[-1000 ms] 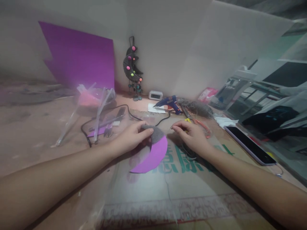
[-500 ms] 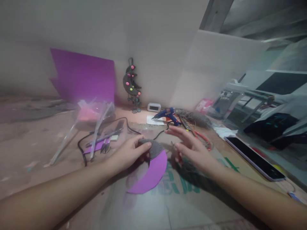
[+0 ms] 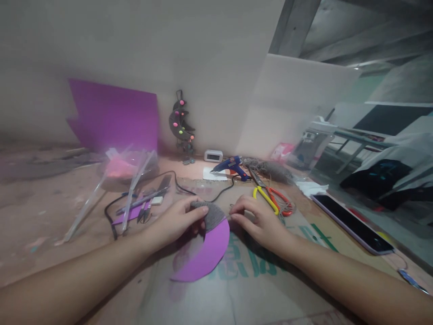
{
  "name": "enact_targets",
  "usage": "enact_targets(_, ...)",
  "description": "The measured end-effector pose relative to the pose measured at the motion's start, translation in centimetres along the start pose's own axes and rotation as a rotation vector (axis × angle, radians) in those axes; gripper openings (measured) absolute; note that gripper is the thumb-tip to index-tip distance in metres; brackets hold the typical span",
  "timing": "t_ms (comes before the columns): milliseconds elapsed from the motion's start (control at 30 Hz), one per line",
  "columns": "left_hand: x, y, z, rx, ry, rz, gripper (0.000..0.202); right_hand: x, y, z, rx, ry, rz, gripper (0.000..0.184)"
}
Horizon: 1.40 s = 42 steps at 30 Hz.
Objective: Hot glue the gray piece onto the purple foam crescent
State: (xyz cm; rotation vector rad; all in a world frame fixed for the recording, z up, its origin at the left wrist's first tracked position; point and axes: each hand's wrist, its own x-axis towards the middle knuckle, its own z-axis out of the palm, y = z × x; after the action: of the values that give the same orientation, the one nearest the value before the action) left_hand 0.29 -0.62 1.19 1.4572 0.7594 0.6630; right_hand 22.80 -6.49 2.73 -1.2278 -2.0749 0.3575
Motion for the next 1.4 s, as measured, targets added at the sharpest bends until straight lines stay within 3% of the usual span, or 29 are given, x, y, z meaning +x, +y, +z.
enact_targets(400, 0.0, -0.4, -0.3, 0.034, -0.092, -0.020, 0.024, 0.4, 0.1, 0.6, -0.008, 0.049, 0.021, 0.009)
enact_targets(733, -0.1, -0.2, -0.3, -0.009, -0.055, -0.029, 0.022, 0.3, 0.2, 0.8, 0.021, 0.000, 0.043, 0.009)
enact_targets(833, 0.1, 0.0, -0.3, -0.042, 0.013, -0.023, 0.020, 0.1, 0.0, 0.7, 0.048, 0.153, 0.053, 0.025)
enact_targets(933, 0.3, 0.3, -0.4, -0.104, 0.078, -0.025, 0.019, -0.1, -0.3, 0.3, 0.053, 0.243, 0.100, 0.013)
enact_targets(1133, 0.3, 0.0, -0.7, -0.063, 0.067, -0.024, 0.020, 0.1, -0.6, 0.3, 0.095, -0.071, 0.186, 0.026)
enact_targets(1300, -0.1, 0.1, -0.2, 0.092, 0.049, 0.044, 0.025, 0.2, -0.5, 0.6, 0.108, -0.074, 0.251, 0.032)
enact_targets(1400, -0.5, 0.4, 0.3, 0.295, 0.156, 0.185, 0.041, 0.3, -0.5, 0.5, 0.165, -0.032, 0.271, 0.033)
